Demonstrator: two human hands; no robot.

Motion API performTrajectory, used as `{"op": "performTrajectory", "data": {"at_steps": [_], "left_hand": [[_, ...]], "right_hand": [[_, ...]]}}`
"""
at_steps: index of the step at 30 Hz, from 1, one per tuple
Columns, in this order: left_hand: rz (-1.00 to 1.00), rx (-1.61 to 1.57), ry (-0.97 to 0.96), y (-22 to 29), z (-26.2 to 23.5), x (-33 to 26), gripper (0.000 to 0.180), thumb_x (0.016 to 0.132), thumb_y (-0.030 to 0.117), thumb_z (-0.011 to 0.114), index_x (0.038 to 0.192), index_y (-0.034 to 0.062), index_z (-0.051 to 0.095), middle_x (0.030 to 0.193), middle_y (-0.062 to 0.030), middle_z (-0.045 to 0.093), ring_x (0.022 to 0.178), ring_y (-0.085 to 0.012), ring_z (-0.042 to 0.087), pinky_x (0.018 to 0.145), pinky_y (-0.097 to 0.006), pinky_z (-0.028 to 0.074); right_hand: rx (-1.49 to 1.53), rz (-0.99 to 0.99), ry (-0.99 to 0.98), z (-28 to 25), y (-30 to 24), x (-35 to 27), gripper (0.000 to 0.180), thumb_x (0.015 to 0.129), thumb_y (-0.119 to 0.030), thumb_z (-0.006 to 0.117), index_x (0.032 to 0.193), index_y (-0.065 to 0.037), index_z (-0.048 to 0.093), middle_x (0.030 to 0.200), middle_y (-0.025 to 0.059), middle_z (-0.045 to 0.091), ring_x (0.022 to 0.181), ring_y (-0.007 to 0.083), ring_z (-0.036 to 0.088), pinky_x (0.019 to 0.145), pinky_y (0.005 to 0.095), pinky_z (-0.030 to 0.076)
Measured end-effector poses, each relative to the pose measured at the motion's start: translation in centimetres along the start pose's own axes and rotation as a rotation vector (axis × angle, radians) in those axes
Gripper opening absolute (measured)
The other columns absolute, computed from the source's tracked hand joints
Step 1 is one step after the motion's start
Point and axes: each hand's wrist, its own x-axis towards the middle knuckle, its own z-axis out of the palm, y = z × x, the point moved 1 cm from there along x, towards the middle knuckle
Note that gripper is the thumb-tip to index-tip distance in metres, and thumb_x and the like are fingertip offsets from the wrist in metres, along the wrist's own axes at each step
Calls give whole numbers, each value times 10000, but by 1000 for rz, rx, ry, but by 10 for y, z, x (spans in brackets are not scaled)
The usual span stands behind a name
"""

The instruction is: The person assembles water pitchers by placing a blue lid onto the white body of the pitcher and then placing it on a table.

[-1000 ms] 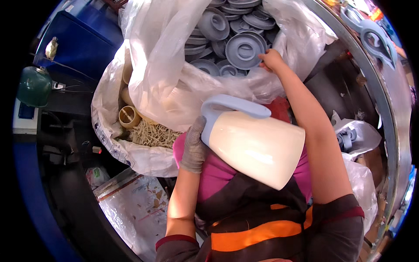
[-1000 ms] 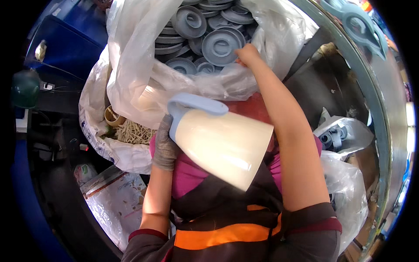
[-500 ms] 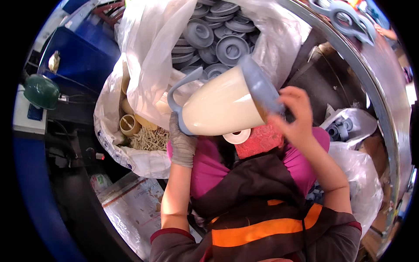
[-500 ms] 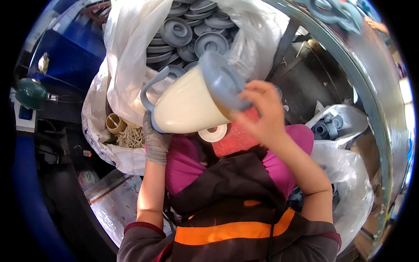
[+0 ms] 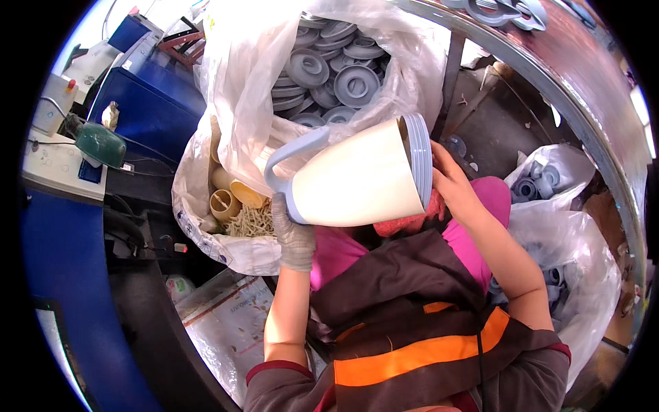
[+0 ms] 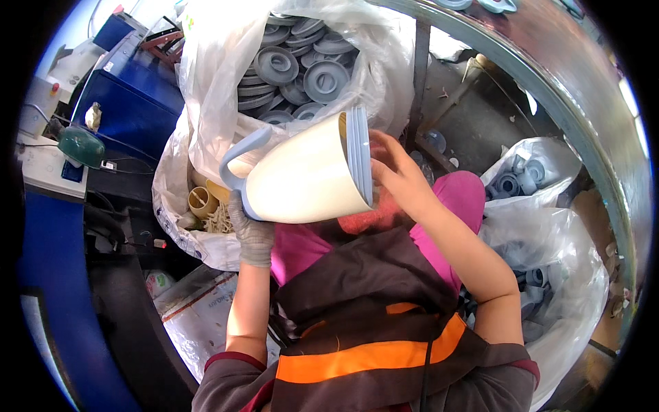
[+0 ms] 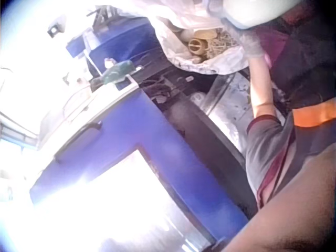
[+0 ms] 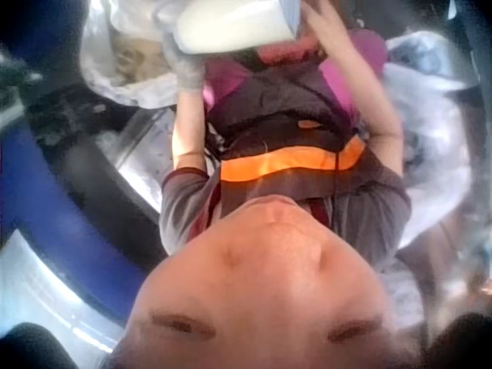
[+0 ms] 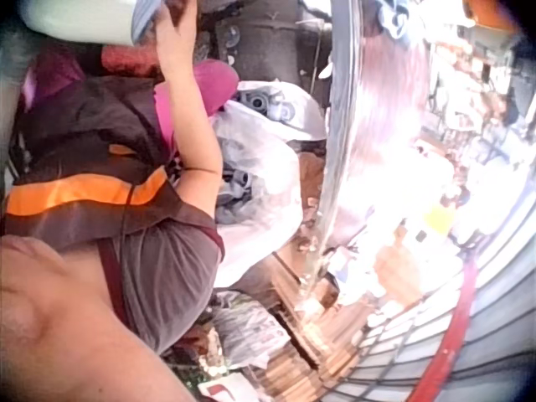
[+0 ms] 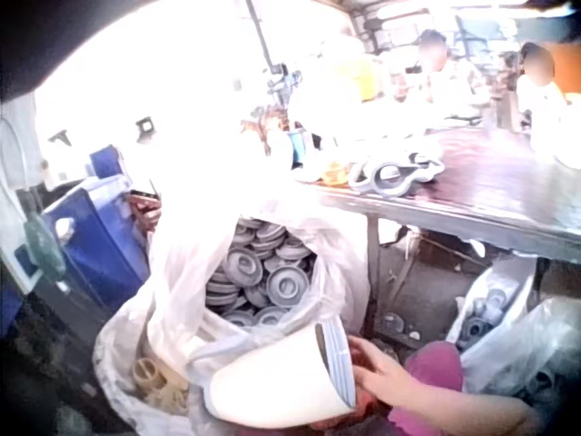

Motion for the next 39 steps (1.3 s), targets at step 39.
{"op": "performTrajectory", "data": {"at_steps": [39], "left_hand": [[229, 361, -131, 14, 23, -18, 526, 935, 366, 512, 1270, -38, 490, 1214, -108, 564, 1115, -189, 530, 985, -333, 410]], "right_hand": [[-439, 54, 290, -52, 0, -34, 261, 967, -233, 493, 960, 0, 612, 772, 31, 612, 680, 89, 587, 561, 241, 446]]}}
